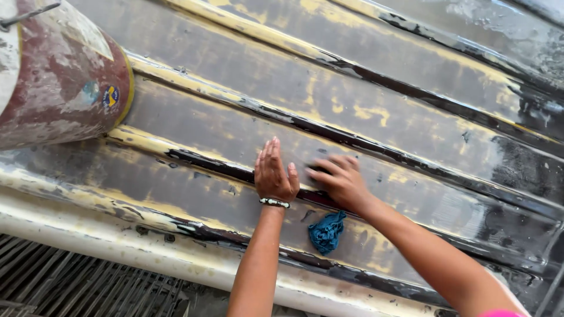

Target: Sanding and cleaning the roof of a vehicle using a sanding block and a damp cloth.

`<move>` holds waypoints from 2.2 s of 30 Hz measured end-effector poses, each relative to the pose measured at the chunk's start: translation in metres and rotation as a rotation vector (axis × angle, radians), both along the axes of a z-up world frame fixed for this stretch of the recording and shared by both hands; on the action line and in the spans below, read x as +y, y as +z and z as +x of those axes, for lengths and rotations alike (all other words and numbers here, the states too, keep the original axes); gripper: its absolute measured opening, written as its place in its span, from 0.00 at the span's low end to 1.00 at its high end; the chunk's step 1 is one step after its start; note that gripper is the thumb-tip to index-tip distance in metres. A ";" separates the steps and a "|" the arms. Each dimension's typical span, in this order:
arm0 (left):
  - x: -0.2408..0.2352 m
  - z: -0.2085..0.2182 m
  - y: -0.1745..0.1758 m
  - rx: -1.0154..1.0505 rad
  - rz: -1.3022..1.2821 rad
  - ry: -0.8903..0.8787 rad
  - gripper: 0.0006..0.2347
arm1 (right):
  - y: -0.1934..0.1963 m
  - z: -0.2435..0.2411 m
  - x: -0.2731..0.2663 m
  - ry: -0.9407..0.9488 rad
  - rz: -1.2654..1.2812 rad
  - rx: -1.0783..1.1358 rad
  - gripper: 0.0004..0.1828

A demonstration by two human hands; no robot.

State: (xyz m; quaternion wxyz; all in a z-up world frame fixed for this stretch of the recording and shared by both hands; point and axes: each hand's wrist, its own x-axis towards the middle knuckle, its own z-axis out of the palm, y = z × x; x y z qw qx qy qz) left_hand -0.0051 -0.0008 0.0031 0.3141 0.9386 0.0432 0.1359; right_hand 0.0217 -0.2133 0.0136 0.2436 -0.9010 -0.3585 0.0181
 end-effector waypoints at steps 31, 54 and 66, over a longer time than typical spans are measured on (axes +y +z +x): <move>0.002 0.000 0.000 -0.025 0.065 -0.080 0.26 | -0.010 0.028 0.012 0.015 -0.064 0.044 0.29; -0.001 0.014 0.015 0.063 0.255 -0.362 0.28 | 0.013 0.009 -0.038 -0.253 -0.021 -0.078 0.24; -0.002 0.005 0.012 0.065 0.259 -0.354 0.27 | 0.020 -0.027 -0.021 -0.512 0.047 -0.052 0.17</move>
